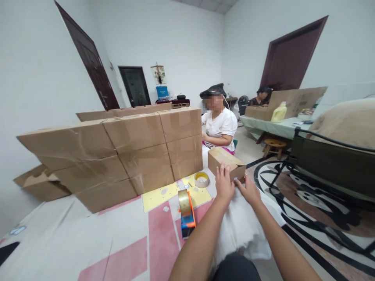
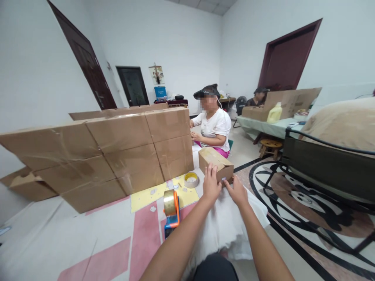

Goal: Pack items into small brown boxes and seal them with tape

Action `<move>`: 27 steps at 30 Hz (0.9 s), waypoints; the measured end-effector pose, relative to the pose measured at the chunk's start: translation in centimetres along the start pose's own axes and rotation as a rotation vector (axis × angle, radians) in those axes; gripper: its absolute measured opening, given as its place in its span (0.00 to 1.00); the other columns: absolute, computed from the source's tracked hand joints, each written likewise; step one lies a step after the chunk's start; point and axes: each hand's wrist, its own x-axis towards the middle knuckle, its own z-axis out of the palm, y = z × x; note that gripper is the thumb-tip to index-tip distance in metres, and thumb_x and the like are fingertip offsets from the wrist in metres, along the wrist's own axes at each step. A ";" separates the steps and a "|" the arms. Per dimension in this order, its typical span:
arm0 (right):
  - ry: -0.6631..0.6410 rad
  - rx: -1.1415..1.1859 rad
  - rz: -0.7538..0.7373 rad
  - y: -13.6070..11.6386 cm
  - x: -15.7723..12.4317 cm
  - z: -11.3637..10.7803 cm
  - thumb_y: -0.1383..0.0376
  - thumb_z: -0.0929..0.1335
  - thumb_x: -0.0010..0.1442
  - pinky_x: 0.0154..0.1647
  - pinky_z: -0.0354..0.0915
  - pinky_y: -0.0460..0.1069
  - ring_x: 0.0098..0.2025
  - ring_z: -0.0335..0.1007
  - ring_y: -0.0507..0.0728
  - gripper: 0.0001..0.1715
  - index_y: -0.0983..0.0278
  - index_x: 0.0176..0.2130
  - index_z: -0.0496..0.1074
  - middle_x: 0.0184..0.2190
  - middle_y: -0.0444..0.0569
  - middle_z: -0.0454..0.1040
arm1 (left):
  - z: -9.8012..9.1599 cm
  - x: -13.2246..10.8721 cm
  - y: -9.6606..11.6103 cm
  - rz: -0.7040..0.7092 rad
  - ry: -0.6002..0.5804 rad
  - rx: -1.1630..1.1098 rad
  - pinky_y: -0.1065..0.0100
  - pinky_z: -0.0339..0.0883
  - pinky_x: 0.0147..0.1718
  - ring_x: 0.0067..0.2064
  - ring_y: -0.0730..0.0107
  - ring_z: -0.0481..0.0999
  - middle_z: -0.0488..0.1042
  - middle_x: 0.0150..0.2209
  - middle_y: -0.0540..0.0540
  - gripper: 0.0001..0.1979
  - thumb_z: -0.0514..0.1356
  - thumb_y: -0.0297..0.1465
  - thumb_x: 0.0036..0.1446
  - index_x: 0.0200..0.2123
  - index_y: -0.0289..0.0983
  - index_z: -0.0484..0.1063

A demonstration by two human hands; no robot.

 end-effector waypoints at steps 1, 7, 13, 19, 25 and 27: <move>0.011 0.048 0.005 0.1 0.0 0.0 0.43 0.64 0.62 0.49 0.68 0.58 0.50 0.75 0.66 0.37 0.63 0.61 0.63 0.49 0.59 0.76 | -0.9 -0.5 0.7 0.009 -0.007 0.007 0.41 0.59 0.66 0.75 0.43 0.43 0.46 0.75 0.40 0.43 0.60 0.20 0.51 0.70 0.44 0.53; 0.109 0.236 0.023 0.4 0.2 0.0 0.41 0.68 0.55 0.45 0.69 0.58 0.43 0.76 0.64 0.44 0.64 0.60 0.62 0.49 0.60 0.76 | -11.2 -9.9 3.5 0.328 0.249 0.070 0.55 0.69 0.62 0.69 0.56 0.63 0.58 0.70 0.37 0.34 0.60 0.28 0.60 0.68 0.43 0.55; 0.332 0.032 -0.027 -0.1 -1.4 -0.7 0.46 0.60 0.59 0.34 0.62 0.55 0.31 0.69 0.62 0.22 0.61 0.35 0.68 0.30 0.56 0.75 | -27.4 -19.0 -5.4 0.401 0.504 0.291 0.64 0.76 0.43 0.44 0.65 0.80 0.78 0.49 0.41 0.09 0.60 0.24 0.61 0.42 0.41 0.75; 0.384 0.062 -0.339 -10.7 -3.4 0.2 0.50 0.61 0.62 0.29 0.56 0.53 0.22 0.57 0.56 0.20 0.57 0.24 0.58 0.19 0.45 0.60 | -44.4 -22.1 -17.0 -0.107 0.598 0.353 0.62 0.74 0.44 0.50 0.61 0.79 0.80 0.50 0.44 0.12 0.57 0.38 0.64 0.35 0.41 0.78; -0.078 0.245 -0.782 -34.6 -8.3 7.0 0.52 0.60 0.67 0.34 0.62 0.53 0.28 0.62 0.57 0.22 0.57 0.24 0.61 0.23 0.48 0.65 | -56.2 -22.1 -28.6 -0.493 0.840 0.363 0.57 0.72 0.49 0.49 0.56 0.78 0.80 0.48 0.40 0.15 0.53 0.38 0.62 0.38 0.38 0.77; -0.295 0.338 -0.944 -42.0 -10.9 11.7 0.54 0.60 0.67 0.36 0.64 0.53 0.31 0.66 0.58 0.20 0.58 0.25 0.65 0.25 0.50 0.69 | -58.2 -21.9 -32.5 -0.589 0.854 0.352 0.54 0.70 0.52 0.46 0.55 0.78 0.81 0.45 0.40 0.12 0.55 0.37 0.60 0.39 0.38 0.76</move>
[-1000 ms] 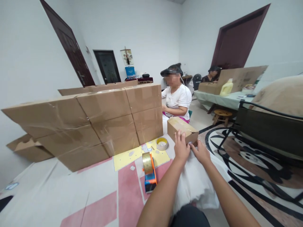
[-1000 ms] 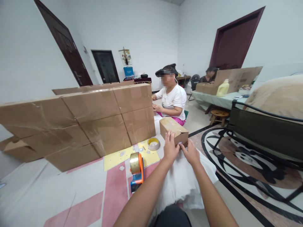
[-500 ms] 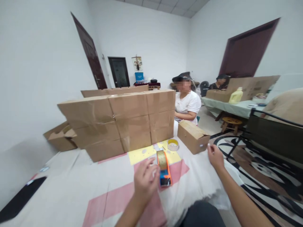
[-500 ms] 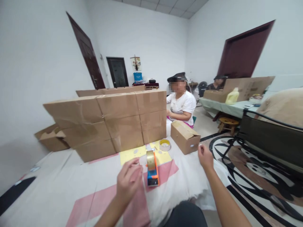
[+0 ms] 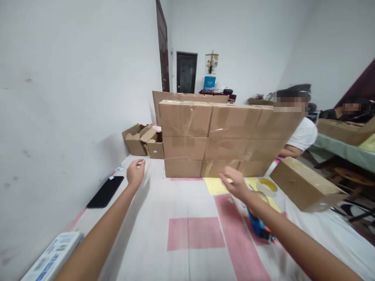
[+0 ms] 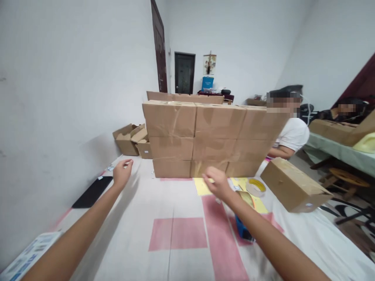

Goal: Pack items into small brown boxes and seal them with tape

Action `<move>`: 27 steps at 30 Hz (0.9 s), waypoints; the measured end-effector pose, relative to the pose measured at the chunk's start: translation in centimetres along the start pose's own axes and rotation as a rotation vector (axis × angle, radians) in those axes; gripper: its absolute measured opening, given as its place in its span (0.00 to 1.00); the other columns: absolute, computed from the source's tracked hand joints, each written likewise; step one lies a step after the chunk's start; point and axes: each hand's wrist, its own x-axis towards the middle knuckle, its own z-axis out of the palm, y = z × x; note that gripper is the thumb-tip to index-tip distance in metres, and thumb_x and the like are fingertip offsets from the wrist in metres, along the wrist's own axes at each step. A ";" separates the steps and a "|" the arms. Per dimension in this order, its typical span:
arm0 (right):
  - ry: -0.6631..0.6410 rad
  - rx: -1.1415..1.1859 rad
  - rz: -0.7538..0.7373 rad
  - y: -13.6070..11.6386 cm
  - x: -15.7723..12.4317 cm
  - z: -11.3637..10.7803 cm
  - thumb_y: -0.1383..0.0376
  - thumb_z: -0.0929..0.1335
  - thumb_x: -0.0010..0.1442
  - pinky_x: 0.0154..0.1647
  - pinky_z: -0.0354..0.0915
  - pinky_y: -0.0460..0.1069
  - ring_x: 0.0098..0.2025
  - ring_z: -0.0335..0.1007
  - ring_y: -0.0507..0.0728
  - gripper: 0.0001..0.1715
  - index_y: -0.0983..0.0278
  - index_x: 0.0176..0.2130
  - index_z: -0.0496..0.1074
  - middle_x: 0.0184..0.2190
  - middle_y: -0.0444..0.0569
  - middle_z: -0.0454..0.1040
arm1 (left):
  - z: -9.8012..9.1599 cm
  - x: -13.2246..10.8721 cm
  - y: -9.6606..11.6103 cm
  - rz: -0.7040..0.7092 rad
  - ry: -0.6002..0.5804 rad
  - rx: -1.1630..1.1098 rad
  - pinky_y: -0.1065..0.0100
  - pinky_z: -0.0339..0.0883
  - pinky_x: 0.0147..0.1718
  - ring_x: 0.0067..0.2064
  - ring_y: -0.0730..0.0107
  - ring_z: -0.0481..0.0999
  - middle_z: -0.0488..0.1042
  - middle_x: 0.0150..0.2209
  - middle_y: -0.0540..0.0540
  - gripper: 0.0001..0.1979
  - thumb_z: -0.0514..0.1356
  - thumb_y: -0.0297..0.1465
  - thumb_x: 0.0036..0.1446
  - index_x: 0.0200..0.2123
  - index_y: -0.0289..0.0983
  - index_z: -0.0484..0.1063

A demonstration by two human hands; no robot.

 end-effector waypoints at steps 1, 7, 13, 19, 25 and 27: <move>-0.073 0.096 -0.080 -1.8 2.2 3.5 0.56 0.61 0.68 0.38 0.65 0.52 0.33 0.69 0.58 0.18 0.58 0.28 0.68 0.28 0.50 0.72 | 0.7 1.3 -1.4 -0.038 -0.009 0.006 0.54 0.70 0.52 0.45 0.55 0.79 0.81 0.45 0.40 0.12 0.57 0.37 0.59 0.40 0.38 0.76; -0.310 0.311 -0.077 -8.6 14.4 25.5 0.66 0.67 0.62 0.59 0.65 0.58 0.51 0.73 0.61 0.22 0.61 0.56 0.70 0.63 0.57 0.67 | 5.8 9.2 -6.9 -0.195 0.057 -0.047 0.53 0.62 0.61 0.60 0.53 0.70 0.72 0.59 0.35 0.26 0.65 0.38 0.56 0.56 0.34 0.69; -0.278 0.456 0.370 -8.2 24.6 40.3 0.72 0.70 0.56 0.63 0.63 0.61 0.60 0.69 0.68 0.28 0.67 0.56 0.68 0.60 0.60 0.70 | 8.7 17.5 -11.9 -0.293 0.170 -0.219 0.47 0.65 0.60 0.60 0.53 0.70 0.69 0.60 0.34 0.27 0.59 0.43 0.65 0.61 0.33 0.63; -0.020 0.501 0.466 -5.9 26.0 47.4 0.71 0.69 0.56 0.69 0.54 0.61 0.68 0.56 0.66 0.44 0.70 0.67 0.52 0.67 0.60 0.61 | 11.3 19.2 -16.8 -0.217 0.161 -0.298 0.57 0.57 0.65 0.64 0.56 0.66 0.67 0.60 0.32 0.24 0.58 0.45 0.65 0.55 0.33 0.67; 0.163 0.711 0.773 -3.4 28.6 47.9 0.72 0.67 0.54 0.64 0.59 0.55 0.56 0.71 0.58 0.28 0.67 0.55 0.73 0.50 0.50 0.79 | 11.4 18.3 -16.7 -0.149 0.149 -0.349 0.67 0.68 0.53 0.52 0.66 0.75 0.76 0.50 0.39 0.21 0.50 0.47 0.70 0.51 0.36 0.64; 0.165 0.799 0.842 -2.8 29.2 47.1 0.70 0.68 0.53 0.60 0.63 0.54 0.51 0.73 0.58 0.20 0.65 0.47 0.76 0.40 0.47 0.81 | 11.0 17.6 -15.8 -0.134 0.174 -0.342 0.67 0.68 0.51 0.50 0.65 0.76 0.77 0.48 0.40 0.21 0.49 0.48 0.70 0.50 0.36 0.65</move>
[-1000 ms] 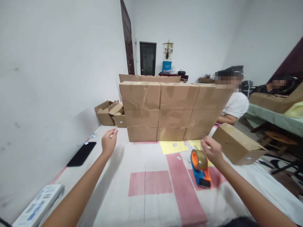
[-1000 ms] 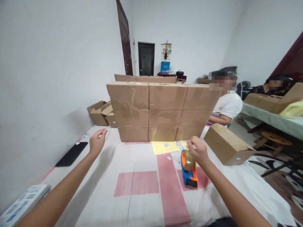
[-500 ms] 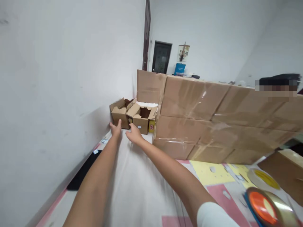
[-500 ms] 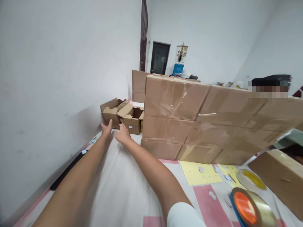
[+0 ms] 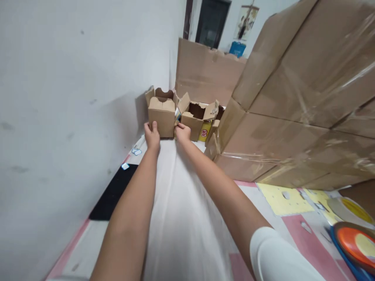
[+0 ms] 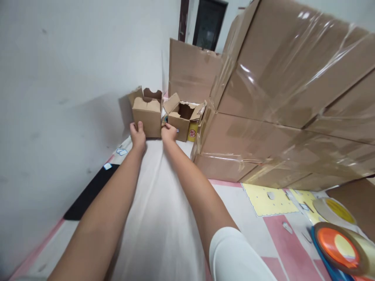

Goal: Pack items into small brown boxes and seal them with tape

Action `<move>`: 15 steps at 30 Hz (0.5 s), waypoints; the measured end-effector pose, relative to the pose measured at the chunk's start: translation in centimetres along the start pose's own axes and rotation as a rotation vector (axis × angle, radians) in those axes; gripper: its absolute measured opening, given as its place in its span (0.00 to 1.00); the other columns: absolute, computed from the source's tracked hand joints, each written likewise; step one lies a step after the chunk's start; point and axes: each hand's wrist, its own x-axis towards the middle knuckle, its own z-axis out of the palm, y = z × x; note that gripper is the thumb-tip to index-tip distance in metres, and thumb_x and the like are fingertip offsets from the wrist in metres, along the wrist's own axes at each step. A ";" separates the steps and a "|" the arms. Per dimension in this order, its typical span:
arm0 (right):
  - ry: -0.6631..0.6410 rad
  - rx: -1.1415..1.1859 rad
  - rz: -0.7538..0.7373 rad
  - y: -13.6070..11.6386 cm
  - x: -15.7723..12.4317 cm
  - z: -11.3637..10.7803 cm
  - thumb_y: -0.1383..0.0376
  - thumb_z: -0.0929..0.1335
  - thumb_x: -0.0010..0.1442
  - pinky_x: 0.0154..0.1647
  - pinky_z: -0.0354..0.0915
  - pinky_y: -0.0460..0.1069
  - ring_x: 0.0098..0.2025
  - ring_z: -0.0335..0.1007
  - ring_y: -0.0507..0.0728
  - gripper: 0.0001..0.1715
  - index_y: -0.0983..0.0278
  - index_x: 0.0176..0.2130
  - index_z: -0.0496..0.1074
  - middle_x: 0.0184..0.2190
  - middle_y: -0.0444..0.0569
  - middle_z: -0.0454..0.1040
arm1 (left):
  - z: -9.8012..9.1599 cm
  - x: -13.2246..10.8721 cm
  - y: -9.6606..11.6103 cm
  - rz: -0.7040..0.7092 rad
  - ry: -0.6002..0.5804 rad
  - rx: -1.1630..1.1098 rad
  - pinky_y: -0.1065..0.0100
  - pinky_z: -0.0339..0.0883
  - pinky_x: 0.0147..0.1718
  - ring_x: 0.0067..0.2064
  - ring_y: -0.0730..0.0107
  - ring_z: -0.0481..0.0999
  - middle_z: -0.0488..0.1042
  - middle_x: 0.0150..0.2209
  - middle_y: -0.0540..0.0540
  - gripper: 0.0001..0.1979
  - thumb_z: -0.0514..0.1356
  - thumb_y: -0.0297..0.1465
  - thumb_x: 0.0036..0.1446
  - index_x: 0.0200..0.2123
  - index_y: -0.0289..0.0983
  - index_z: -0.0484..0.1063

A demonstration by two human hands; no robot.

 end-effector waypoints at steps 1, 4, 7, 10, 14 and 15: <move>-0.016 0.027 0.014 -0.4 0.1 -0.4 0.69 0.69 0.52 0.57 0.64 0.54 0.48 0.74 0.57 0.16 0.65 0.43 0.76 0.36 0.46 0.81 | -0.1 -0.3 0.6 0.014 0.010 0.005 0.66 0.68 0.51 0.50 0.65 0.76 0.77 0.47 0.40 0.21 0.49 0.48 0.69 0.50 0.36 0.65; -0.075 0.092 0.002 -2.1 -0.7 -1.4 0.68 0.69 0.52 0.49 0.68 0.52 0.40 0.73 0.54 0.09 0.63 0.37 0.72 0.31 0.43 0.77 | -1.0 -0.5 3.5 0.078 0.025 0.032 0.64 0.67 0.52 0.50 0.62 0.76 0.77 0.47 0.41 0.21 0.51 0.48 0.68 0.49 0.37 0.67; -0.132 0.168 -0.040 -5.1 -3.5 -2.1 0.69 0.68 0.53 0.42 0.68 0.49 0.35 0.70 0.52 0.07 0.61 0.36 0.69 0.31 0.40 0.74 | -3.9 -0.3 8.2 0.154 0.032 0.068 0.61 0.67 0.53 0.49 0.60 0.75 0.78 0.46 0.42 0.21 0.53 0.49 0.67 0.46 0.37 0.69; -0.197 0.231 -0.099 -8.4 -8.1 -2.3 0.67 0.70 0.53 0.36 0.67 0.48 0.32 0.68 0.52 0.06 0.61 0.33 0.68 0.28 0.40 0.71 | -8.8 -1.2 13.7 0.270 0.100 0.219 0.60 0.68 0.50 0.43 0.65 0.75 0.77 0.40 0.49 0.25 0.47 0.53 0.68 0.44 0.38 0.69; -0.328 0.374 -0.250 -11.5 -16.2 -3.8 0.63 0.71 0.53 0.32 0.62 0.47 0.29 0.62 0.51 0.08 0.60 0.30 0.67 0.26 0.39 0.67 | -15.6 -5.4 19.8 0.315 0.225 0.260 0.57 0.69 0.50 0.42 0.67 0.73 0.76 0.36 0.59 0.22 0.46 0.53 0.66 0.36 0.42 0.67; -0.342 0.391 -0.288 -12.0 -18.5 -4.8 0.61 0.72 0.53 0.32 0.62 0.47 0.29 0.62 0.51 0.09 0.60 0.30 0.67 0.25 0.39 0.66 | -16.9 -6.9 21.0 0.317 0.258 0.285 0.58 0.69 0.49 0.41 0.68 0.74 0.76 0.35 0.62 0.19 0.47 0.50 0.65 0.35 0.43 0.66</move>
